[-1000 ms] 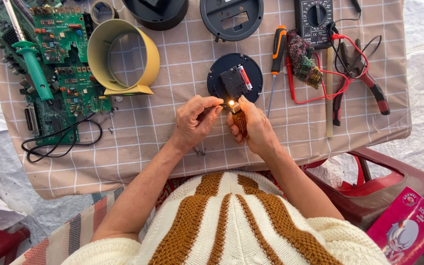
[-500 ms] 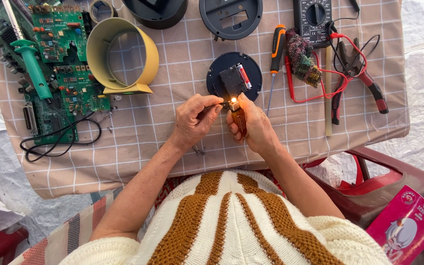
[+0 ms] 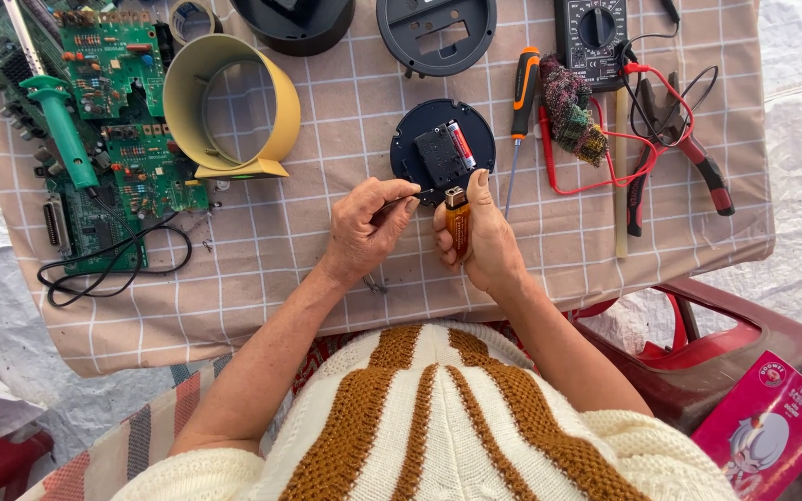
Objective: Inspecting and testing components on a circuit board using a wire probe and applying heat with a lighter.
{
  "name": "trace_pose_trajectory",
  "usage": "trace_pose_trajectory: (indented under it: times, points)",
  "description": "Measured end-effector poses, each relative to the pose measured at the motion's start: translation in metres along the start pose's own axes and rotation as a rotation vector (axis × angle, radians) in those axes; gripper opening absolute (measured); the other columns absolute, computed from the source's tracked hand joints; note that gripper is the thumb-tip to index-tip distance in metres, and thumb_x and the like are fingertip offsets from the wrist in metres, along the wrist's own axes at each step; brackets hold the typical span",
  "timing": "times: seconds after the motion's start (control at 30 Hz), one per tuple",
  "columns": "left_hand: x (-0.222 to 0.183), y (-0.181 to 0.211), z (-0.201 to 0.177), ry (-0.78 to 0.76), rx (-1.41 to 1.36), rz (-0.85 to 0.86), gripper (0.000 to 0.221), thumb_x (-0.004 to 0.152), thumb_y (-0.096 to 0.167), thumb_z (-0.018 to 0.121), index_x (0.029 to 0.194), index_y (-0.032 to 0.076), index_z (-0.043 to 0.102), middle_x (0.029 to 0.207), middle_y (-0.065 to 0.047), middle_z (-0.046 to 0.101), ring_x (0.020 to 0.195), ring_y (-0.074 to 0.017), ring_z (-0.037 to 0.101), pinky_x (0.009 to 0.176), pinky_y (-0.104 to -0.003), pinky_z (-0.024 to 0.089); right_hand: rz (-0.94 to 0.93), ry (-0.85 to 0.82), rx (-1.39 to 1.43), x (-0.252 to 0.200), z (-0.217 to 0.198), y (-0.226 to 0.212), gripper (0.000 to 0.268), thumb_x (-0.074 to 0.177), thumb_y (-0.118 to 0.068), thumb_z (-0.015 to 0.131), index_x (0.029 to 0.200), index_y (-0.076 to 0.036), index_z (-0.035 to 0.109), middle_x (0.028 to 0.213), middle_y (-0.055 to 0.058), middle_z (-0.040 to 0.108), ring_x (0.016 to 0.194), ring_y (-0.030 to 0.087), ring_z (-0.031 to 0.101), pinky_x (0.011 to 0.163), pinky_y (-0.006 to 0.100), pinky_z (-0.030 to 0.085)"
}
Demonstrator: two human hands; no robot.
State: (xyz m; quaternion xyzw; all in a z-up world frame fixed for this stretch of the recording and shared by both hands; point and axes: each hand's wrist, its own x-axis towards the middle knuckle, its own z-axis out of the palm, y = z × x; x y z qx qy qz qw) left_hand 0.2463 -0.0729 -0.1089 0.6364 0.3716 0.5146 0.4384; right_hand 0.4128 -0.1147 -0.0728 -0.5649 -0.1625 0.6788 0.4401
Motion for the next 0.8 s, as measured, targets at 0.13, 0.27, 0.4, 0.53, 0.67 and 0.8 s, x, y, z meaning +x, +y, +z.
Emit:
trace_pose_trajectory:
  times: [0.13, 0.27, 0.4, 0.53, 0.67, 0.8]
  points:
    - [0.002, 0.003, 0.000, -0.003, 0.027, 0.011, 0.011, 0.094, 0.005, 0.076, 0.104, 0.007, 0.080, 0.078, -0.013, 0.069, 0.071, -0.0249, 0.073, 0.058, -0.031, 0.057, -0.041, 0.002, -0.027, 0.005, -0.006, 0.009, 0.079, 0.101, -0.072, 0.034, 0.074, -0.003, 0.063, 0.048, 0.010, 0.048, 0.037, 0.020, 0.050, 0.033, 0.030, 0.043]
    - [0.002, 0.001, 0.000, -0.006, 0.022, 0.011, 0.011, 0.094, 0.005, 0.075, 0.104, 0.007, 0.080, 0.079, -0.013, 0.069, 0.073, -0.0256, 0.073, 0.060, -0.031, 0.058, -0.030, -0.037, -0.026, 0.009, -0.011, 0.016, 0.070, 0.104, -0.061, 0.045, 0.069, -0.002, 0.061, 0.046, 0.009, 0.043, 0.034, 0.020, 0.044, 0.033, 0.030, 0.038]
    - [0.000, -0.003, 0.000, 0.004, 0.025, 0.026, 0.012, 0.092, 0.003, 0.077, 0.104, 0.006, 0.079, 0.080, -0.013, 0.070, 0.075, -0.0274, 0.074, 0.061, -0.032, 0.058, -0.002, -0.071, -0.049, 0.013, -0.013, 0.017, 0.069, 0.103, -0.056, 0.040, 0.064, -0.003, 0.059, 0.043, 0.008, 0.040, 0.030, 0.019, 0.041, 0.030, 0.030, 0.035]
    - [0.000, -0.003, 0.001, 0.012, 0.008, 0.022, 0.013, 0.093, 0.003, 0.076, 0.105, 0.007, 0.079, 0.080, -0.013, 0.070, 0.075, -0.0245, 0.074, 0.061, -0.030, 0.058, -0.010, -0.068, -0.053, 0.009, -0.011, 0.013, 0.065, 0.103, -0.052, 0.043, 0.065, -0.001, 0.060, 0.043, 0.009, 0.039, 0.031, 0.019, 0.041, 0.030, 0.030, 0.035]
    - [0.000, -0.005, 0.002, 0.013, 0.030, 0.032, 0.011, 0.092, 0.003, 0.077, 0.103, 0.007, 0.080, 0.079, -0.013, 0.069, 0.073, -0.0255, 0.074, 0.060, -0.029, 0.058, 0.040, -0.066, -0.049, 0.008, -0.010, 0.011, 0.065, 0.102, -0.054, 0.041, 0.066, -0.003, 0.060, 0.045, 0.007, 0.040, 0.032, 0.017, 0.041, 0.033, 0.029, 0.034]
    - [-0.002, -0.006, 0.002, 0.021, 0.019, 0.035, 0.012, 0.092, 0.003, 0.078, 0.102, 0.007, 0.080, 0.079, -0.013, 0.069, 0.074, -0.0242, 0.074, 0.061, -0.028, 0.058, 0.040, -0.068, -0.069, 0.006, -0.007, 0.006, 0.065, 0.103, -0.054, 0.039, 0.067, -0.004, 0.060, 0.045, 0.007, 0.041, 0.033, 0.017, 0.042, 0.033, 0.028, 0.035]
